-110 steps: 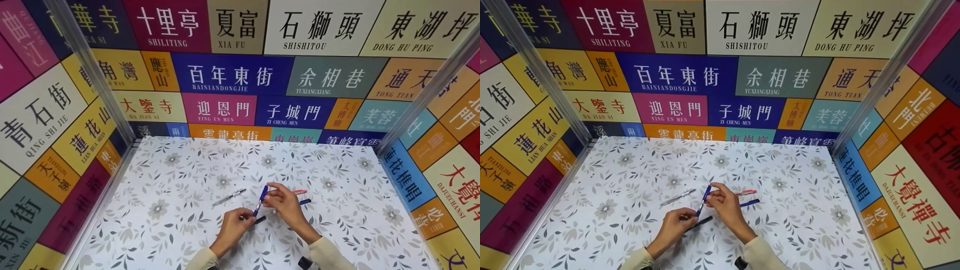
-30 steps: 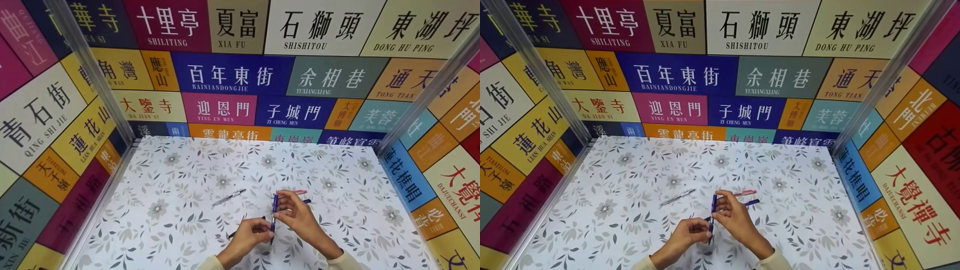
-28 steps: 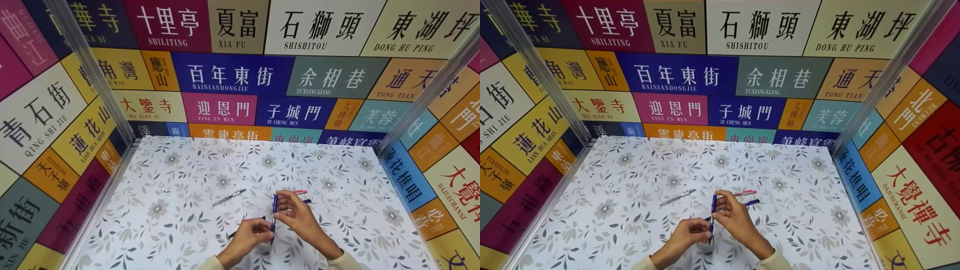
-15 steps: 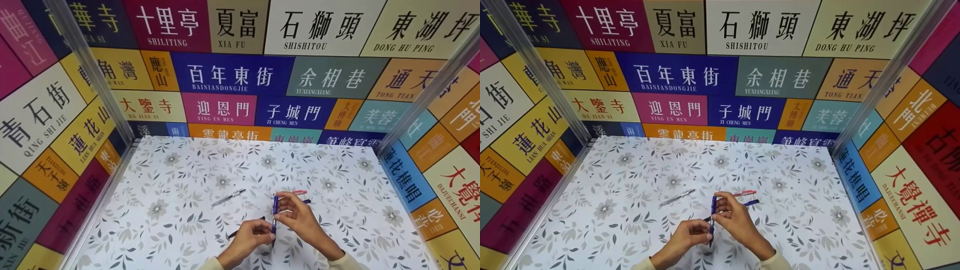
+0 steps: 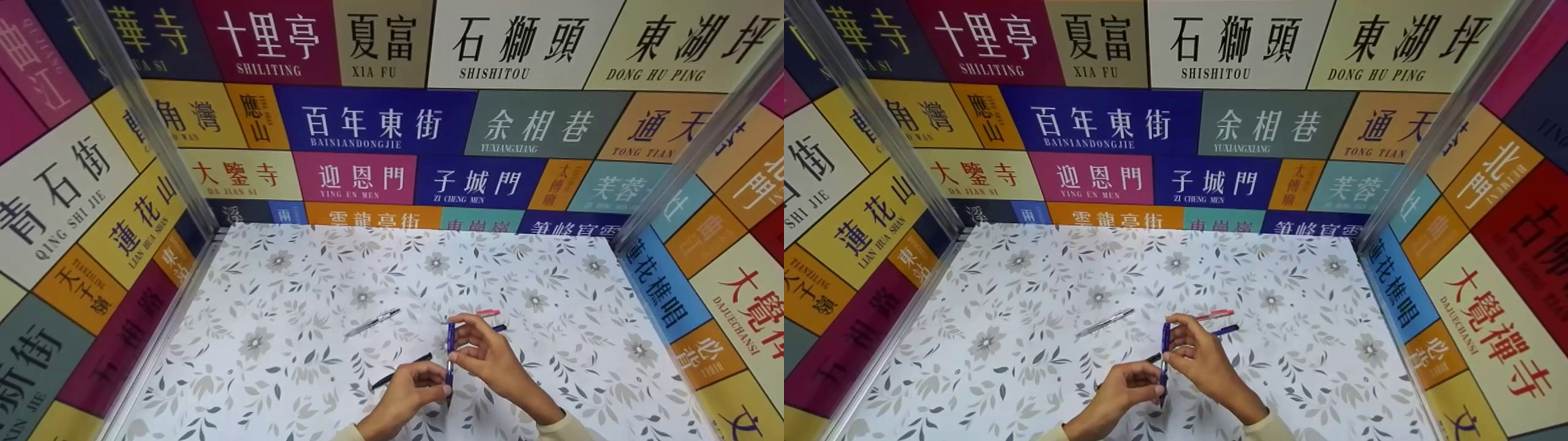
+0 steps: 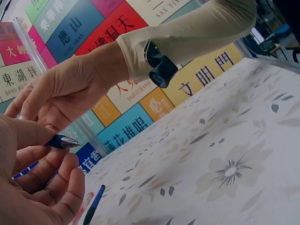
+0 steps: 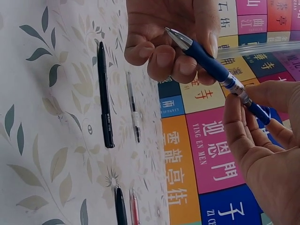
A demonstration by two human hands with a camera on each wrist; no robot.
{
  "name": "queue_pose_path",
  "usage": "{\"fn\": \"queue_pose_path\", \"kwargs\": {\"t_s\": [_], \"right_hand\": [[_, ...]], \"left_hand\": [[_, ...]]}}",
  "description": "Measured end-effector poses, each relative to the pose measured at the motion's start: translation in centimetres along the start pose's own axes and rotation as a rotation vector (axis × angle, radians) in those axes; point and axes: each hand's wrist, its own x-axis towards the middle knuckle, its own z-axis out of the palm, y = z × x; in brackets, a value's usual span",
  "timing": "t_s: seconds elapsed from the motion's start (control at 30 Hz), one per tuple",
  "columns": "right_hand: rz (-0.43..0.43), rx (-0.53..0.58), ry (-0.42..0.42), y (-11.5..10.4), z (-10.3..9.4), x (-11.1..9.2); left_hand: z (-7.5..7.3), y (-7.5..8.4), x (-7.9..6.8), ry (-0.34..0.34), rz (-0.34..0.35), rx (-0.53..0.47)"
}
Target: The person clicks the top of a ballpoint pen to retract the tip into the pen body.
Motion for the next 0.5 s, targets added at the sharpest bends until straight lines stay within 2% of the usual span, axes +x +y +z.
{"fn": "queue_pose_path", "kwargs": {"t_s": [0.23,0.5], "right_hand": [[-0.009,0.015,-0.015,0.10,-0.03,0.00],[-0.026,0.046,-0.024,0.26,0.00,-0.08]], "left_hand": [[0.28,0.02,-0.22,0.013,-0.009,-0.061],[0.34,-0.16,-0.33,0.019,-0.018,-0.086]]}}
